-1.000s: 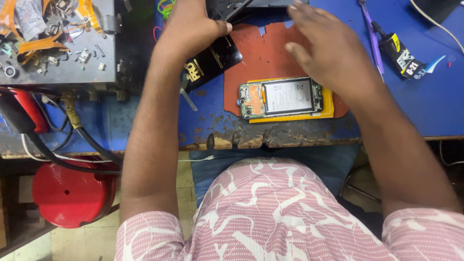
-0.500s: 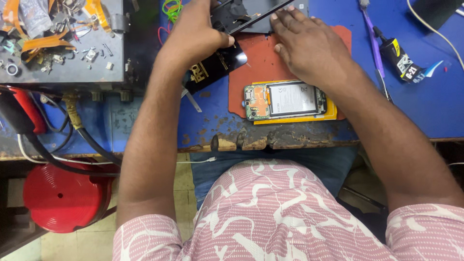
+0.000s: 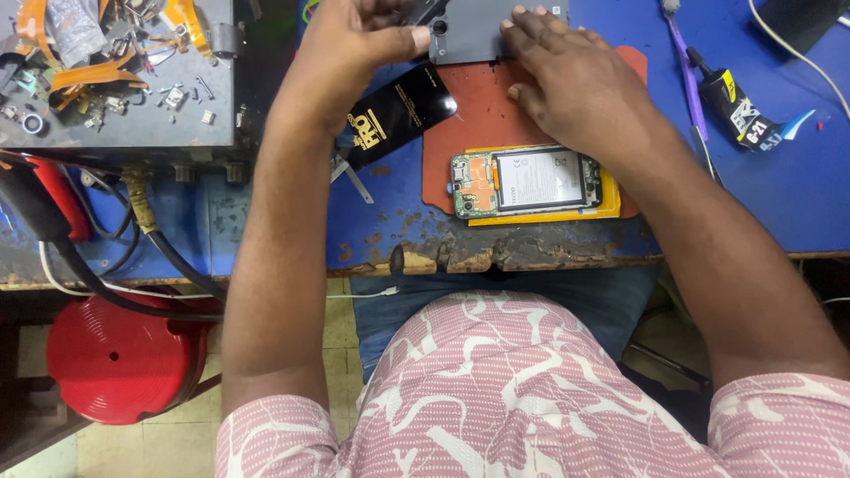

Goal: The person reassembles a smartphone by placing the battery into the chassis and connecting the ribbon cable. They then align and snap the back cover onto the device. Finally, the person uses a screwdriver to secure the back cover with screws.

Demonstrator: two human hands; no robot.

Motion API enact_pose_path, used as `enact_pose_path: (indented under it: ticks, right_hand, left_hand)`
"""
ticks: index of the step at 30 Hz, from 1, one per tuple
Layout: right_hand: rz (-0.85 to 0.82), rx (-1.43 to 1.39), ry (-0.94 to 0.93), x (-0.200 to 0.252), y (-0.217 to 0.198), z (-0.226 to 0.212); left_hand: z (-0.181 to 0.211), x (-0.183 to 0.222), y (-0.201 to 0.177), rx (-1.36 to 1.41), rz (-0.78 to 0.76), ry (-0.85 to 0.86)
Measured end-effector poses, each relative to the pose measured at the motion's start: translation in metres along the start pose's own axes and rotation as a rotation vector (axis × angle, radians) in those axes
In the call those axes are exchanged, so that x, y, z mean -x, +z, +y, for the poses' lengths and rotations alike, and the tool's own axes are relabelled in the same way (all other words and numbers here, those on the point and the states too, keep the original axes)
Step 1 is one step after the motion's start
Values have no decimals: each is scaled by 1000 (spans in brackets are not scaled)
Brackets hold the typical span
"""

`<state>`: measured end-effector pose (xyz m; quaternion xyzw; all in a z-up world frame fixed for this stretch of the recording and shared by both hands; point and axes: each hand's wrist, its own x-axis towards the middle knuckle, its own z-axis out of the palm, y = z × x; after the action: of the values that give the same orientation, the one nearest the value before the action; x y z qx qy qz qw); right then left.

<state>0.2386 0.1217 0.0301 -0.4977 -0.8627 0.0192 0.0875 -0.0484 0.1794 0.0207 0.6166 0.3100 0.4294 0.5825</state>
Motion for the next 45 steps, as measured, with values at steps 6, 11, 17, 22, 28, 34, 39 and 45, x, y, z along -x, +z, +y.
enact_pose_path:
  ticks: [6, 11, 17, 22, 28, 34, 39, 45]
  right_hand:
    - [265, -167, -89, 26, -38, -2]
    - [329, -593, -51, 35, -52, -25]
    - [328, -645, -14, 24, -59, -48]
    - [413, -565, 27, 42, -52, -43]
    - [554, -423, 283, 88, -49, 4]
    - [473, -117, -97, 106, -76, -5]
    - [292, -32, -247, 82, -75, -29]
    - [243, -21, -226, 73, -65, -36]
  left_hand:
    - [8, 15, 6, 487, -110, -113]
    - [15, 20, 29, 563, -187, -146]
    - [21, 31, 51, 494, -325, -119]
    - [23, 40, 57, 111, -184, 46]
    - [46, 55, 58, -704, 16, 439]
    - [65, 63, 73, -775, -52, 466]
    - [70, 65, 87, -765, -89, 465]
    - [71, 72, 86, -789, -96, 457]
